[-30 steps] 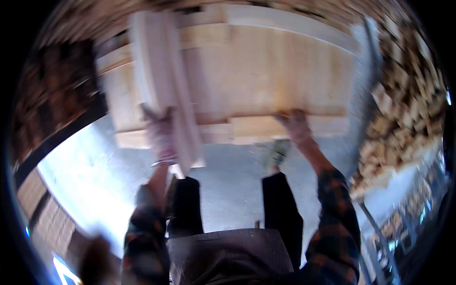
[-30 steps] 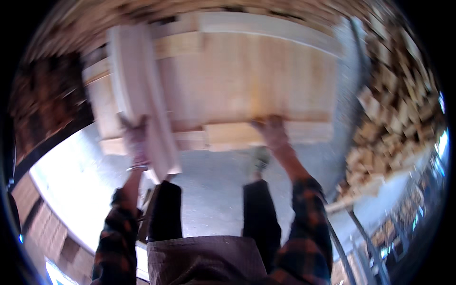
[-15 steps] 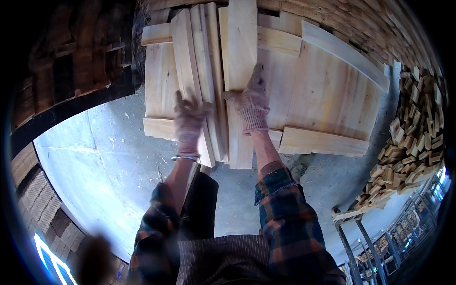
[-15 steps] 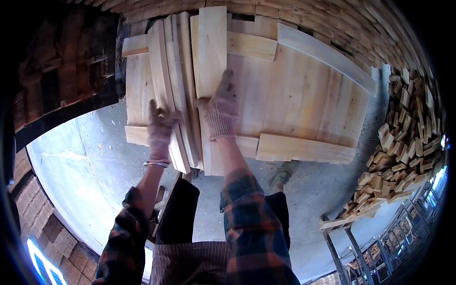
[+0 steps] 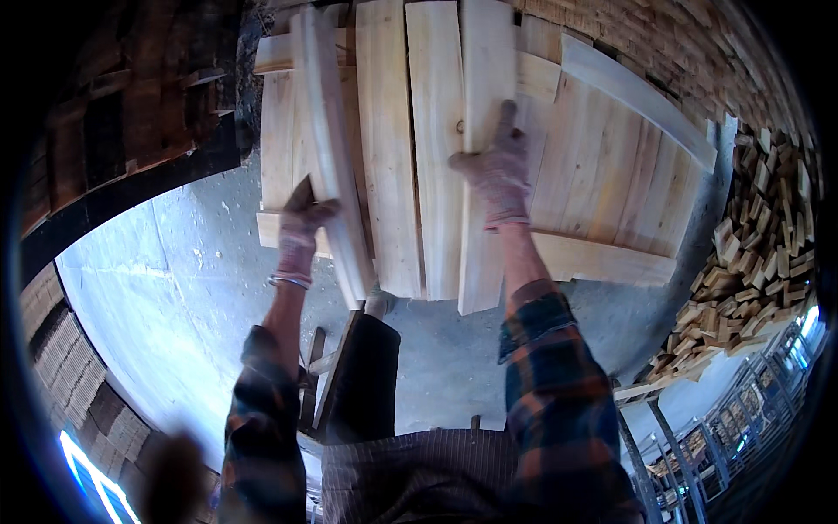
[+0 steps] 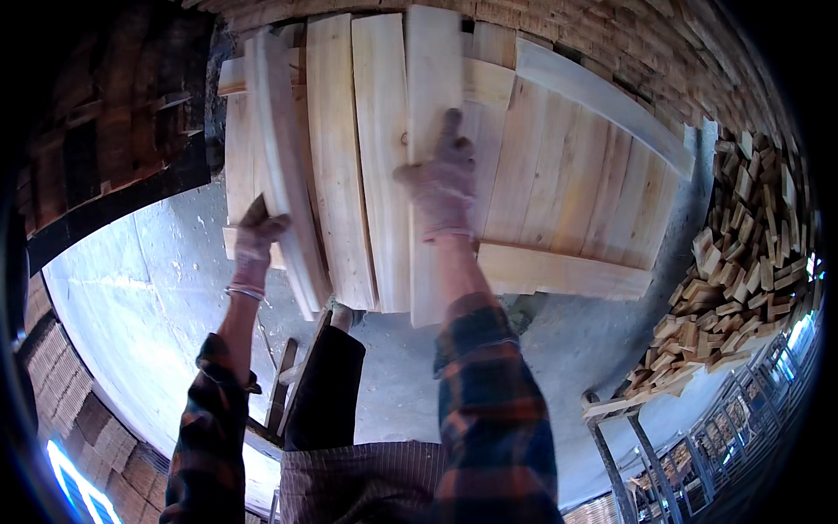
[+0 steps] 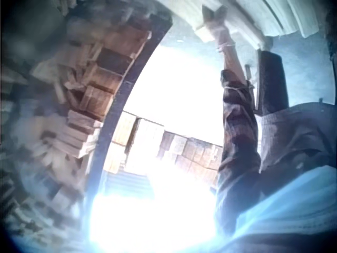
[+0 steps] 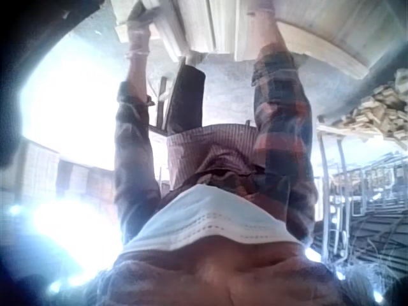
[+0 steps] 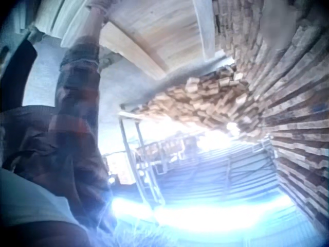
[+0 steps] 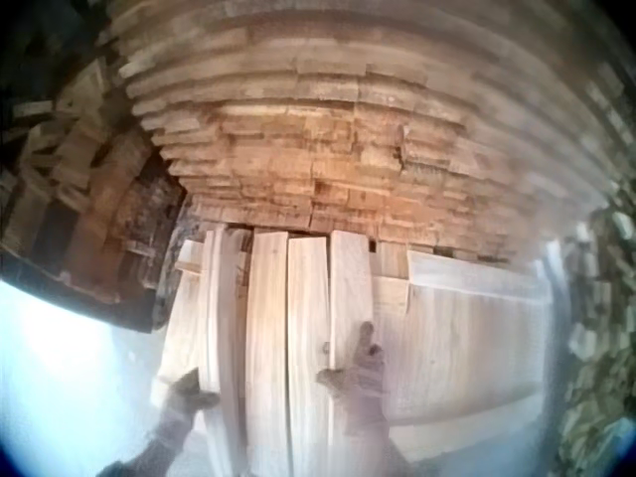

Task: The person repeatedly picks up wooden planks from a nearby pile and places them onto a growing stack on a workbench. The person wears gloves and handles the planks one by one, aligning them as they build the stack.

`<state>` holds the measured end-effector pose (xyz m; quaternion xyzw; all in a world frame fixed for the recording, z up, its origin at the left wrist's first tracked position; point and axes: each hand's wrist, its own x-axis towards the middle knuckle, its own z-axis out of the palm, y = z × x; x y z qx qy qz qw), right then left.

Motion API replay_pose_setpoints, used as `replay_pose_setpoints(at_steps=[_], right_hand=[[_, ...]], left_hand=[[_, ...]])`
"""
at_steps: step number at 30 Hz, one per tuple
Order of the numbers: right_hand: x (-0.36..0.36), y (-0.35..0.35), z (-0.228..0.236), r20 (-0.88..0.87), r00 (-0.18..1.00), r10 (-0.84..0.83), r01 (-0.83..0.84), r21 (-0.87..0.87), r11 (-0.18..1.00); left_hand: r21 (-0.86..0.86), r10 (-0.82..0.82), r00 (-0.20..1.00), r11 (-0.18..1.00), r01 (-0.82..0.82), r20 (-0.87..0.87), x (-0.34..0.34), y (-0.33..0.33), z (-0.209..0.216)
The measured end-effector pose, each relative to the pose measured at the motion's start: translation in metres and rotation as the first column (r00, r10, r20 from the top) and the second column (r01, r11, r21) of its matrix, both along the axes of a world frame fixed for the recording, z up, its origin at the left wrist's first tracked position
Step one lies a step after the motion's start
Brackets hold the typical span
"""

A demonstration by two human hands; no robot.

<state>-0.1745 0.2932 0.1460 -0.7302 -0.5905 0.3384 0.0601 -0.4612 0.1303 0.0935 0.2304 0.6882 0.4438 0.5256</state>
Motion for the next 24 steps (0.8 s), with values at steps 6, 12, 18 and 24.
replay_pose_setpoints(at_steps=[6, 12, 18, 24], right_hand=[[0.089, -0.004, -0.053, 0.150, 0.987, 0.057, -0.094, 0.247, 0.964], [0.056, -0.025, -0.020, 0.408, 0.891, 0.199, -0.296, 0.190, 0.936], [-0.045, -0.043, -0.007, 0.212, 0.955, 0.209, -0.210, -0.017, 0.978], [-0.026, -0.020, -0.001, 0.150, 0.978, 0.145, -0.112, -0.206, 0.972]], left_hand=[[-0.108, 0.214, 0.977, 0.972, -0.210, 0.026, 0.006, 0.025, 0.005], [-0.010, 0.208, 0.949, 0.976, -0.217, -0.235, 0.007, 0.021, 0.010], [0.037, 0.310, 0.904, 0.949, -0.314, -0.295, -0.014, 0.029, 0.026], [0.085, 0.375, 0.888, 0.927, -0.366, -0.265, 0.004, 0.025, 0.027]])
